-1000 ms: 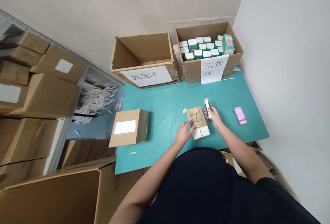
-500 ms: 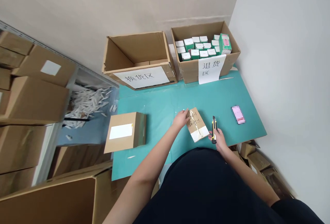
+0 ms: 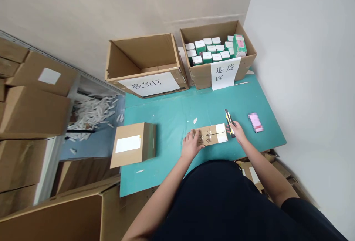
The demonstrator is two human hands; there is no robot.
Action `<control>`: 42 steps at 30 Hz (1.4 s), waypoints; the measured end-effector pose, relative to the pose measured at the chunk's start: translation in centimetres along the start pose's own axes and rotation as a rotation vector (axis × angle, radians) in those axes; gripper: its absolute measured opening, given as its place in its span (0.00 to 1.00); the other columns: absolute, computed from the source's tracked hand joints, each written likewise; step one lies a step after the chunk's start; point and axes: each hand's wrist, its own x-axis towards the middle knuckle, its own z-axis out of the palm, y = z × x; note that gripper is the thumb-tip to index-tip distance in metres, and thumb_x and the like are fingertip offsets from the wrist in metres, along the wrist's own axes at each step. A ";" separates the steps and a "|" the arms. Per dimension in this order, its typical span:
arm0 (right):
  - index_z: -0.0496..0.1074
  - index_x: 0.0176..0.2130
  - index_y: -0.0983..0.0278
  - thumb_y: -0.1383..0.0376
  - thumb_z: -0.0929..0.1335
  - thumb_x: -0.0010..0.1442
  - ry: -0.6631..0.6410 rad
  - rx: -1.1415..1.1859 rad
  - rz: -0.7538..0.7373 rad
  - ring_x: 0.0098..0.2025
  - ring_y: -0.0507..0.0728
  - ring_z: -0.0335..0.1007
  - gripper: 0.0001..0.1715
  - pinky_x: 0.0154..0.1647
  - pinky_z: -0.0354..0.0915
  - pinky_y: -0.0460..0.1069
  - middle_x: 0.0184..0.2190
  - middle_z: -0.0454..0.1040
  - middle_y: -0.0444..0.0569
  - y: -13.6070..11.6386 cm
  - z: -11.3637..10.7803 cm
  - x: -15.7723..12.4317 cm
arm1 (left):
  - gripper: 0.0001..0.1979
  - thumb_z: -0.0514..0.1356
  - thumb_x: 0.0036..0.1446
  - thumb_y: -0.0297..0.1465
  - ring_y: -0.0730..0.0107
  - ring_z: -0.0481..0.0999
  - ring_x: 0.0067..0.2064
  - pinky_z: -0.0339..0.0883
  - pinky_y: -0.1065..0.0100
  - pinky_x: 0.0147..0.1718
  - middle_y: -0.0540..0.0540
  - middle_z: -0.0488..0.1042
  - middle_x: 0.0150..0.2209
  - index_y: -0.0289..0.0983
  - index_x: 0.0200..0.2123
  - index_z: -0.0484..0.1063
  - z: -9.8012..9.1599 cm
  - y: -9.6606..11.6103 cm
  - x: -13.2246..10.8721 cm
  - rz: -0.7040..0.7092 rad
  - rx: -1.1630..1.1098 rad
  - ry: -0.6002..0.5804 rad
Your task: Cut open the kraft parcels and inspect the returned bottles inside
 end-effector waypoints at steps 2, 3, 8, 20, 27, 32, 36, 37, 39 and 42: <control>0.68 0.45 0.61 0.48 0.75 0.48 0.020 -0.051 0.012 0.27 0.53 0.75 0.31 0.26 0.72 0.48 0.32 0.77 0.43 0.6 -1.3 -1.1 | 0.51 0.70 0.51 0.44 0.40 0.50 0.73 0.48 0.43 0.67 0.33 0.51 0.72 0.44 0.72 0.48 -0.1 0.1 1.0 0.168 0.026 -0.014; 0.68 0.45 0.61 0.47 0.75 0.49 0.025 -0.091 0.017 0.25 0.53 0.74 0.31 0.23 0.71 0.47 0.31 0.77 0.43 0.9 -2.1 -1.8 | 0.53 0.72 0.50 0.43 0.40 0.46 0.74 0.44 0.42 0.68 0.34 0.49 0.73 0.44 0.72 0.48 -0.2 0.1 1.6 0.237 0.027 -0.044; 0.69 0.51 0.62 0.48 0.72 0.52 -0.007 -0.250 0.040 0.20 0.51 0.69 0.33 0.15 0.63 0.44 0.27 0.75 0.40 2.7 -5.4 -5.0 | 0.59 0.74 0.46 0.43 0.40 0.43 0.74 0.40 0.40 0.69 0.33 0.46 0.74 0.46 0.73 0.44 0.2 -0.2 4.3 0.352 0.004 -0.185; 0.68 0.64 0.56 0.58 0.73 0.52 -0.131 -0.265 0.103 0.17 0.49 0.66 0.41 0.11 0.59 0.42 0.26 0.77 0.40 3.2 -6.7 -6.3 | 0.58 0.72 0.46 0.46 0.38 0.47 0.73 0.40 0.40 0.68 0.30 0.48 0.73 0.43 0.73 0.45 0.0 0.3 3.9 0.361 0.060 -0.172; 0.70 0.63 0.57 0.59 0.73 0.51 -0.173 -0.252 0.122 0.17 0.49 0.66 0.40 0.11 0.59 0.42 0.25 0.76 0.39 2.5 -7.2 -5.9 | 0.56 0.71 0.48 0.45 0.41 0.48 0.73 0.39 0.42 0.69 0.32 0.50 0.72 0.43 0.73 0.45 -0.1 0.0 3.9 0.374 0.045 -0.164; 0.70 0.63 0.56 0.61 0.73 0.53 -0.230 -0.311 0.133 0.16 0.48 0.64 0.39 0.11 0.59 0.42 0.24 0.74 0.38 1.6 -7.9 -5.5 | 0.54 0.70 0.49 0.45 0.41 0.50 0.72 0.41 0.42 0.68 0.31 0.52 0.71 0.42 0.73 0.47 -0.3 0.0 3.8 0.376 0.040 -0.153; 0.69 0.64 0.54 0.62 0.72 0.55 -0.279 -0.380 0.122 0.16 0.48 0.61 0.38 0.11 0.56 0.42 0.23 0.73 0.38 1.0 -8.9 -4.9 | 0.52 0.69 0.49 0.46 0.40 0.52 0.71 0.43 0.43 0.67 0.31 0.54 0.71 0.41 0.72 0.49 -0.5 0.1 3.8 0.381 0.060 -0.155; 0.69 0.64 0.54 0.62 0.72 0.55 -0.289 -0.395 0.123 0.16 0.48 0.61 0.38 0.12 0.56 0.42 0.23 0.73 0.38 0.9 -9.1 -4.9 | 0.52 0.69 0.49 0.47 0.40 0.52 0.71 0.43 0.44 0.67 0.31 0.54 0.70 0.41 0.72 0.50 -0.6 0.1 3.9 0.381 0.065 -0.155; 0.69 0.64 0.55 0.62 0.72 0.55 -0.315 -0.416 0.135 0.15 0.48 0.60 0.38 0.12 0.56 0.43 0.21 0.73 0.38 0.9 -9.6 -5.0 | 0.53 0.69 0.49 0.47 0.40 0.53 0.70 0.44 0.44 0.66 0.31 0.54 0.70 0.41 0.72 0.50 -0.6 0.1 3.9 0.375 0.068 -0.153; 0.69 0.64 0.57 0.62 0.72 0.55 -0.336 -0.426 0.154 0.15 0.49 0.60 0.38 0.13 0.56 0.43 0.21 0.72 0.39 0.9 -9.9 -5.6 | 0.53 0.69 0.48 0.47 0.39 0.54 0.69 0.45 0.45 0.66 0.31 0.56 0.70 0.40 0.72 0.50 -0.6 0.1 4.0 0.371 0.054 -0.147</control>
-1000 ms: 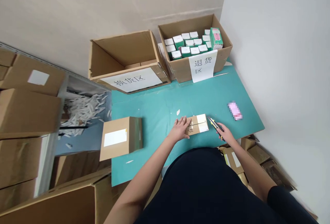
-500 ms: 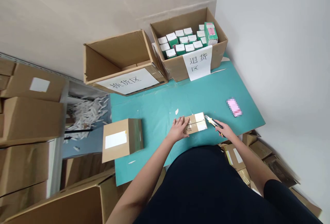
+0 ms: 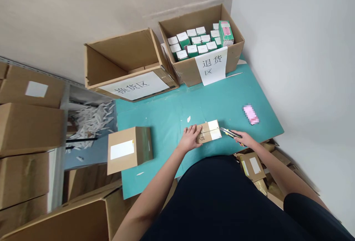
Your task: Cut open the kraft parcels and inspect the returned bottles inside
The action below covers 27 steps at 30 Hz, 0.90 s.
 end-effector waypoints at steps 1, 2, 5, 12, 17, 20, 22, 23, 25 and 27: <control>0.69 0.64 0.56 0.61 0.72 0.55 -0.001 -0.003 0.002 0.15 0.49 0.61 0.38 0.13 0.57 0.43 0.21 0.73 0.39 0.0 0.1 -0.2 | 0.53 0.69 0.48 0.47 0.38 0.54 0.69 0.45 0.44 0.66 0.30 0.56 0.69 0.39 0.72 0.51 0.0 0.0 0.0 0.004 -0.002 0.002; 0.68 0.65 0.56 0.61 0.72 0.55 -0.001 -0.010 0.004 0.15 0.49 0.61 0.38 0.13 0.57 0.43 0.22 0.73 0.39 0.0 0.2 -0.4 | 0.53 0.69 0.48 0.47 0.38 0.55 0.69 0.45 0.44 0.66 0.29 0.56 0.69 0.38 0.72 0.51 0.1 0.0 0.0 0.008 -0.002 0.006; 0.66 0.66 0.56 0.61 0.70 0.58 -0.016 -0.054 0.023 0.16 0.48 0.61 0.38 0.14 0.58 0.43 0.24 0.72 0.38 -0.2 0.3 -0.6 | 0.53 0.69 0.48 0.47 0.37 0.55 0.69 0.46 0.43 0.66 0.28 0.56 0.69 0.37 0.72 0.51 0.3 -0.2 0.1 0.025 -0.004 0.025; 0.62 0.68 0.57 0.63 0.67 0.62 -0.039 -0.113 0.048 0.18 0.47 0.62 0.37 0.16 0.60 0.42 0.26 0.71 0.39 -0.8 0.4 -0.6 | 0.53 0.69 0.49 0.47 0.38 0.55 0.69 0.47 0.41 0.65 0.28 0.56 0.69 0.37 0.72 0.51 0.5 -0.3 0.1 0.025 0.002 0.033; 0.62 0.69 0.56 0.63 0.67 0.61 -0.040 -0.106 0.073 0.17 0.47 0.62 0.38 0.16 0.60 0.42 0.25 0.70 0.38 -0.6 0.9 -1.6 | 0.53 0.69 0.47 0.47 0.36 0.56 0.68 0.49 0.42 0.64 0.28 0.58 0.68 0.36 0.71 0.53 0.8 -0.3 0.2 0.017 0.003 0.042; 0.62 0.68 0.56 0.63 0.67 0.61 -0.048 -0.095 0.104 0.17 0.47 0.62 0.38 0.16 0.59 0.42 0.25 0.71 0.38 -0.4 1.1 -2.4 | 0.53 0.69 0.47 0.47 0.36 0.56 0.68 0.48 0.42 0.65 0.29 0.58 0.68 0.38 0.72 0.52 1.0 -0.4 0.2 0.014 -0.010 0.056; 0.64 0.68 0.57 0.63 0.68 0.60 -0.054 -0.092 0.108 0.18 0.47 0.62 0.37 0.17 0.60 0.42 0.25 0.71 0.38 -0.2 1.1 -2.8 | 0.53 0.69 0.48 0.47 0.37 0.56 0.68 0.47 0.42 0.66 0.30 0.57 0.69 0.38 0.72 0.52 1.1 -0.5 0.1 0.024 -0.012 0.054; 0.64 0.67 0.57 0.63 0.68 0.60 -0.058 -0.090 0.108 0.18 0.47 0.62 0.37 0.18 0.60 0.42 0.25 0.70 0.38 -0.1 1.0 -3.0 | 0.53 0.69 0.48 0.47 0.37 0.55 0.68 0.46 0.42 0.66 0.29 0.57 0.69 0.37 0.72 0.52 1.2 -0.5 0.1 0.032 -0.011 0.051; 0.65 0.67 0.57 0.62 0.68 0.60 -0.063 -0.083 0.115 0.17 0.47 0.61 0.37 0.18 0.60 0.42 0.25 0.70 0.38 0.2 0.7 -3.2 | 0.53 0.69 0.48 0.47 0.37 0.55 0.69 0.46 0.41 0.66 0.29 0.56 0.69 0.37 0.72 0.51 1.2 -0.5 0.0 0.044 -0.012 0.047; 0.65 0.67 0.57 0.60 0.69 0.59 -0.026 -0.058 0.115 0.17 0.47 0.61 0.38 0.16 0.59 0.42 0.25 0.70 0.38 0.5 0.2 -3.2 | 0.53 0.69 0.49 0.47 0.38 0.54 0.70 0.45 0.41 0.67 0.30 0.55 0.70 0.38 0.72 0.50 1.3 -0.6 0.0 0.046 -0.018 0.052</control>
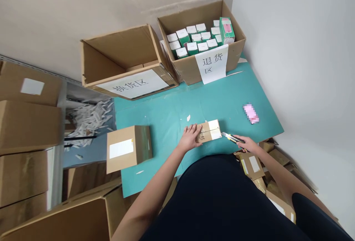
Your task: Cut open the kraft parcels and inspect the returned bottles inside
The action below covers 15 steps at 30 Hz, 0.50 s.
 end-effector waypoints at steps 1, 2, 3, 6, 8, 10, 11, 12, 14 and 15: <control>0.64 0.67 0.57 0.58 0.69 0.59 0.037 0.020 -0.010 0.18 0.48 0.62 0.38 0.16 0.59 0.43 0.25 0.71 0.39 0.1 -0.2 0.1 | 0.53 0.69 0.49 0.47 0.39 0.53 0.70 0.45 0.41 0.67 0.31 0.55 0.70 0.38 0.72 0.49 0.1 -0.1 0.0 -0.001 -0.004 0.004; 0.64 0.67 0.58 0.57 0.69 0.59 0.080 0.040 -0.026 0.18 0.48 0.62 0.39 0.16 0.59 0.43 0.26 0.72 0.40 0.1 -0.4 0.4 | 0.53 0.69 0.49 0.46 0.40 0.53 0.70 0.44 0.41 0.67 0.31 0.55 0.70 0.39 0.73 0.49 0.2 -0.1 0.0 0.000 -0.008 0.008; 0.63 0.67 0.58 0.56 0.69 0.59 0.120 0.058 -0.044 0.19 0.48 0.63 0.40 0.16 0.59 0.43 0.27 0.72 0.40 0.1 -0.5 0.7 | 0.53 0.69 0.49 0.46 0.40 0.52 0.71 0.43 0.41 0.68 0.31 0.54 0.70 0.39 0.73 0.48 0.3 -0.2 -0.1 0.001 -0.011 0.010; 0.63 0.68 0.60 0.55 0.69 0.58 0.150 0.076 -0.086 0.20 0.49 0.64 0.41 0.16 0.60 0.43 0.29 0.73 0.42 -0.5 -0.4 2.2 | 0.53 0.69 0.49 0.46 0.41 0.51 0.71 0.41 0.41 0.69 0.32 0.53 0.71 0.40 0.73 0.48 0.5 -0.3 -0.1 0.008 -0.020 0.015; 0.62 0.68 0.59 0.55 0.68 0.58 0.123 0.070 -0.108 0.20 0.48 0.65 0.41 0.15 0.60 0.43 0.29 0.73 0.42 -1.1 0.1 3.3 | 0.54 0.69 0.49 0.46 0.40 0.51 0.71 0.40 0.41 0.69 0.32 0.53 0.71 0.40 0.73 0.48 0.6 -0.4 -0.1 0.009 -0.026 0.014; 0.62 0.68 0.59 0.55 0.68 0.59 0.109 0.066 -0.127 0.20 0.48 0.64 0.41 0.15 0.60 0.42 0.29 0.73 0.41 -1.5 0.7 4.2 | 0.54 0.69 0.49 0.47 0.40 0.51 0.71 0.40 0.41 0.69 0.32 0.53 0.71 0.39 0.73 0.48 0.6 -0.4 -0.1 0.008 -0.024 0.007; 0.62 0.68 0.59 0.56 0.68 0.59 0.105 0.066 -0.132 0.20 0.48 0.64 0.41 0.15 0.60 0.42 0.29 0.73 0.41 -1.6 1.0 4.5 | 0.54 0.69 0.49 0.47 0.40 0.51 0.71 0.40 0.41 0.68 0.32 0.53 0.71 0.39 0.73 0.48 0.5 -0.4 -0.1 0.008 -0.022 0.003; 0.62 0.68 0.59 0.56 0.69 0.59 0.100 0.066 -0.133 0.20 0.48 0.64 0.41 0.15 0.60 0.42 0.29 0.73 0.41 -1.6 1.2 4.7 | 0.54 0.69 0.49 0.47 0.40 0.51 0.71 0.40 0.41 0.68 0.32 0.53 0.71 0.39 0.73 0.48 0.5 -0.4 -0.1 0.007 -0.020 0.000; 0.62 0.68 0.59 0.57 0.69 0.59 0.087 0.066 -0.124 0.19 0.48 0.64 0.41 0.14 0.60 0.42 0.30 0.73 0.41 -1.6 1.6 4.8 | 0.54 0.69 0.49 0.47 0.41 0.51 0.71 0.41 0.41 0.68 0.32 0.53 0.71 0.39 0.73 0.48 0.4 -0.3 -0.1 0.002 -0.020 0.001; 0.62 0.68 0.59 0.57 0.69 0.59 0.079 0.067 -0.115 0.19 0.48 0.63 0.41 0.14 0.60 0.42 0.29 0.73 0.41 -1.6 1.7 4.8 | 0.54 0.69 0.49 0.47 0.40 0.51 0.71 0.41 0.41 0.68 0.32 0.53 0.71 0.39 0.73 0.48 0.4 -0.3 -0.1 0.000 -0.022 0.004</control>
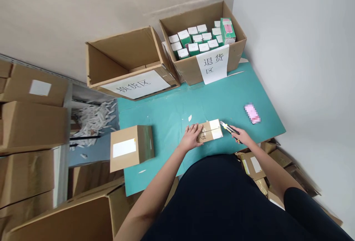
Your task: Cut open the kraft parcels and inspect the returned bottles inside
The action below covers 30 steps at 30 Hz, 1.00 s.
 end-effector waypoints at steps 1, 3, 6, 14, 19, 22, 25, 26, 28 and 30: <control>0.61 0.69 0.58 0.57 0.69 0.59 -0.008 0.001 0.008 0.19 0.47 0.63 0.40 0.14 0.60 0.42 0.29 0.73 0.41 0.0 0.0 -0.1 | 0.54 0.69 0.49 0.47 0.40 0.52 0.71 0.41 0.40 0.68 0.32 0.53 0.71 0.39 0.73 0.48 0.0 0.0 0.0 -0.001 -0.001 0.002; 0.61 0.69 0.58 0.58 0.69 0.60 -0.023 0.001 0.022 0.18 0.47 0.62 0.41 0.14 0.60 0.42 0.29 0.73 0.41 0.0 -0.1 -0.4 | 0.54 0.69 0.49 0.47 0.40 0.52 0.71 0.42 0.40 0.68 0.31 0.53 0.71 0.39 0.73 0.48 0.0 0.1 0.0 0.000 -0.001 0.008; 0.61 0.69 0.58 0.60 0.69 0.60 -0.039 -0.019 0.028 0.18 0.47 0.62 0.40 0.14 0.60 0.42 0.27 0.72 0.40 -0.2 -0.5 -0.9 | 0.54 0.69 0.48 0.48 0.39 0.53 0.70 0.43 0.41 0.68 0.32 0.54 0.71 0.40 0.73 0.48 0.0 0.1 0.0 0.002 -0.004 0.012; 0.62 0.69 0.55 0.64 0.68 0.62 -0.076 -0.077 0.078 0.17 0.46 0.61 0.38 0.15 0.59 0.40 0.25 0.70 0.38 -0.3 -1.3 -1.8 | 0.53 0.69 0.48 0.48 0.38 0.55 0.69 0.45 0.41 0.67 0.30 0.55 0.70 0.39 0.72 0.50 -0.3 0.1 0.1 0.007 0.004 -0.020; 0.61 0.69 0.54 0.63 0.67 0.62 -0.099 -0.060 0.077 0.17 0.46 0.62 0.37 0.15 0.60 0.40 0.25 0.71 0.38 0.4 -0.7 -2.6 | 0.54 0.69 0.47 0.48 0.37 0.55 0.69 0.46 0.41 0.66 0.31 0.56 0.69 0.39 0.72 0.50 -0.1 0.0 0.2 0.006 -0.006 0.007; 0.60 0.69 0.54 0.63 0.67 0.62 -0.103 -0.066 0.083 0.18 0.46 0.62 0.38 0.15 0.60 0.40 0.25 0.71 0.38 0.5 -0.7 -2.8 | 0.54 0.70 0.47 0.47 0.37 0.54 0.69 0.45 0.41 0.67 0.31 0.56 0.69 0.39 0.72 0.50 0.0 0.0 0.1 0.013 -0.007 0.008; 0.61 0.69 0.56 0.63 0.67 0.62 -0.108 -0.090 0.076 0.17 0.47 0.62 0.38 0.16 0.61 0.41 0.25 0.70 0.38 0.4 -1.3 -3.0 | 0.54 0.69 0.48 0.47 0.39 0.53 0.70 0.44 0.41 0.67 0.30 0.55 0.70 0.38 0.72 0.50 -0.1 0.1 0.1 0.013 -0.002 -0.013; 0.62 0.68 0.56 0.62 0.67 0.61 -0.108 -0.097 0.072 0.17 0.47 0.62 0.37 0.16 0.61 0.41 0.25 0.70 0.38 0.5 -1.5 -3.1 | 0.54 0.69 0.48 0.47 0.39 0.53 0.70 0.44 0.41 0.67 0.30 0.55 0.70 0.38 0.72 0.50 -0.2 0.1 0.1 0.014 0.002 -0.020; 0.63 0.68 0.58 0.62 0.68 0.61 -0.130 -0.113 0.068 0.17 0.47 0.62 0.37 0.17 0.61 0.42 0.24 0.71 0.38 0.9 -1.8 -3.5 | 0.53 0.69 0.48 0.47 0.39 0.53 0.70 0.44 0.41 0.67 0.30 0.55 0.70 0.37 0.72 0.50 -0.3 0.1 0.1 0.009 0.009 -0.027; 0.65 0.67 0.59 0.60 0.69 0.60 -0.159 -0.125 0.059 0.17 0.48 0.61 0.37 0.17 0.60 0.43 0.24 0.72 0.39 1.6 -1.8 -4.1 | 0.54 0.69 0.48 0.47 0.39 0.53 0.70 0.44 0.41 0.67 0.30 0.55 0.70 0.37 0.72 0.50 -0.3 0.1 0.2 0.002 0.011 -0.025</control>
